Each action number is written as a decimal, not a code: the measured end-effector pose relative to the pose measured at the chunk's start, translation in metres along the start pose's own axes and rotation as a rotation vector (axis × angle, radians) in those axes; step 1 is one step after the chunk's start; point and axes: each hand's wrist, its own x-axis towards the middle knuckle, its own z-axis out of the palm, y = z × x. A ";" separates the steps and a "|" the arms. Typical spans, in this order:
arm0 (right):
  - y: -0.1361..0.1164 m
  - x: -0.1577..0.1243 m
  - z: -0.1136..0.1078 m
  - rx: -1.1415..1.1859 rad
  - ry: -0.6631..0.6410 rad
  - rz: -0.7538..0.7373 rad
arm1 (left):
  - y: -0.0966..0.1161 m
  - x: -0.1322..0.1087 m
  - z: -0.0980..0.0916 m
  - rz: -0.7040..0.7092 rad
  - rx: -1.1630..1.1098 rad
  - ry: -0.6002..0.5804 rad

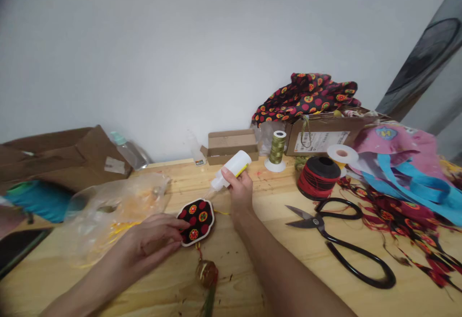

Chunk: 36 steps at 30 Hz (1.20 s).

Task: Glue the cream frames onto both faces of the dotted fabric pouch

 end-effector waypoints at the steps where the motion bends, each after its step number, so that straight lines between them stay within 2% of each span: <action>1: 0.000 0.000 0.000 -0.001 0.000 0.001 | 0.001 -0.002 0.003 -0.012 -0.003 -0.014; 5: 0.000 0.000 0.000 -0.005 0.004 0.005 | 0.001 -0.008 0.008 -0.038 -0.005 -0.057; 9: 0.000 0.000 0.000 -0.006 0.001 0.006 | 0.002 -0.011 0.009 0.023 0.025 -0.093; 14: -0.001 0.000 0.000 -0.005 -0.001 0.003 | 0.006 -0.009 0.008 0.099 0.088 -0.038; 21: -0.001 0.000 -0.001 -0.004 -0.005 0.005 | 0.002 -0.007 0.007 0.234 0.210 -0.040; 28: 0.000 0.001 -0.001 -0.009 -0.006 0.000 | 0.003 -0.009 0.009 0.227 0.209 -0.020; 33: 0.001 0.002 -0.002 -0.021 -0.004 -0.002 | 0.002 -0.013 0.013 0.219 0.192 -0.053; 36: 0.001 0.002 -0.002 -0.024 -0.003 -0.002 | 0.004 -0.012 0.015 0.216 0.169 -0.007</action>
